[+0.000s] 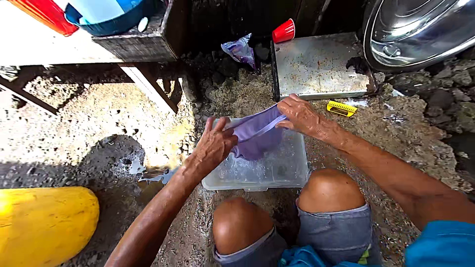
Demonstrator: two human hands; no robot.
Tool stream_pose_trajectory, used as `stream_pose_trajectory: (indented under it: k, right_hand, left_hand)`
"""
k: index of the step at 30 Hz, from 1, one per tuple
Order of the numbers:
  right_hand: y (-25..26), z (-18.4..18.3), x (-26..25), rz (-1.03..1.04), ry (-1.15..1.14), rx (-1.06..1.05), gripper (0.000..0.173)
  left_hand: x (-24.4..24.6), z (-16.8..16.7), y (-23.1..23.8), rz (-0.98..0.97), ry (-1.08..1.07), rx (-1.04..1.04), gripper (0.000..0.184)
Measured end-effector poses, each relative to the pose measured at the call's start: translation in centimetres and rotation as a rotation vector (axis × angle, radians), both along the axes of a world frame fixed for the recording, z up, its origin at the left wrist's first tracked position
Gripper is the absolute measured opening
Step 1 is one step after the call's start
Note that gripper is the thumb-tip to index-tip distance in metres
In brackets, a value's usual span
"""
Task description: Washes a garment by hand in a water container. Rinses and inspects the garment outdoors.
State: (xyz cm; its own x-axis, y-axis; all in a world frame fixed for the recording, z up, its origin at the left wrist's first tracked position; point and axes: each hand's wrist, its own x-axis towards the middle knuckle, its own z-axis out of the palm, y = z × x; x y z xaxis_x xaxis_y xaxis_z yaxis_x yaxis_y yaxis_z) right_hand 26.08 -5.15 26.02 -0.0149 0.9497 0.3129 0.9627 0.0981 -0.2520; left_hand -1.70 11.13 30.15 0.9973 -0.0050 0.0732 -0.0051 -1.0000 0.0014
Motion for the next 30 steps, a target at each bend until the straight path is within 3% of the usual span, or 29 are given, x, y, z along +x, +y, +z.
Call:
stream_pose_trajectory:
  k: [3, 6, 7, 9, 11, 14, 16, 17, 19, 20, 22, 25, 28, 30]
  right_hand:
    - [1.3, 4.8, -0.7, 0.075, 0.258, 0.021, 0.046]
    - [4.1, 1.7, -3.3, 0.214, 0.668, -0.151, 0.084]
    - [4.9, -1.2, -4.2, 0.226, 0.72, -0.228, 0.079]
    - [5.7, -7.3, -5.0, 0.173, 0.691, -0.374, 0.041]
    - [5.7, -10.1, -4.5, 0.106, 0.623, -0.517, 0.018]
    - [5.7, -6.7, -4.2, 0.077, 0.742, -0.477, 0.015]
    - [6.5, -2.4, -5.0, 0.097, 0.877, -0.412, 0.016]
    - [6.9, -0.4, -5.6, 0.11, 0.931, -0.375, 0.015]
    - [7.6, 3.1, -6.6, 0.135, 1.023, -0.303, 0.015]
    - [7.9, 4.7, -6.8, 0.141, 1.062, -0.273, 0.015]
    - [7.9, 7.1, -7.0, 0.148, 1.118, -0.219, 0.016]
    - [5.6, 8.1, -6.6, 0.141, 1.181, -0.125, 0.018]
    - [4.6, 4.7, -4.1, 0.045, 1.365, -0.138, 0.022]
    - [4.9, 2.3, -3.1, -0.117, 1.5, -0.246, 0.026]
  left_hand:
    - [1.2, 4.2, -1.1, 0.068, -0.062, -0.111, 0.011]
    - [4.0, 1.4, -1.3, 0.116, -0.129, -0.455, 0.013]
    - [4.6, -0.5, -1.4, 0.15, -0.102, -0.563, 0.018]
    - [4.6, -5.3, -1.8, 0.244, -0.054, -0.647, 0.033]
    - [3.3, -9.7, -1.9, 0.406, -0.01, -0.682, 0.05]
    - [1.3, -14.4, -2.7, 0.546, 0.064, -0.955, 0.111]
    - [1.4, -15.9, -3.5, 0.543, -0.005, -1.133, 0.126]
    - [1.8, -16.4, -4.0, 0.539, -0.084, -1.226, 0.118]
    - [2.9, -16.5, -4.3, 0.572, -0.242, -1.403, 0.082]
    - [3.6, -15.7, -4.2, 0.611, -0.317, -1.474, 0.06]
    - [4.4, -13.7, -3.4, 0.679, -0.47, -1.622, 0.032]
    - [4.5, -10.3, -1.1, 0.645, -0.725, -1.896, 0.025]
    - [4.4, -7.5, 0.9, 0.583, -0.979, -2.083, 0.026]
    - [5.0, -6.0, 1.3, 0.573, -1.111, -2.098, 0.027]
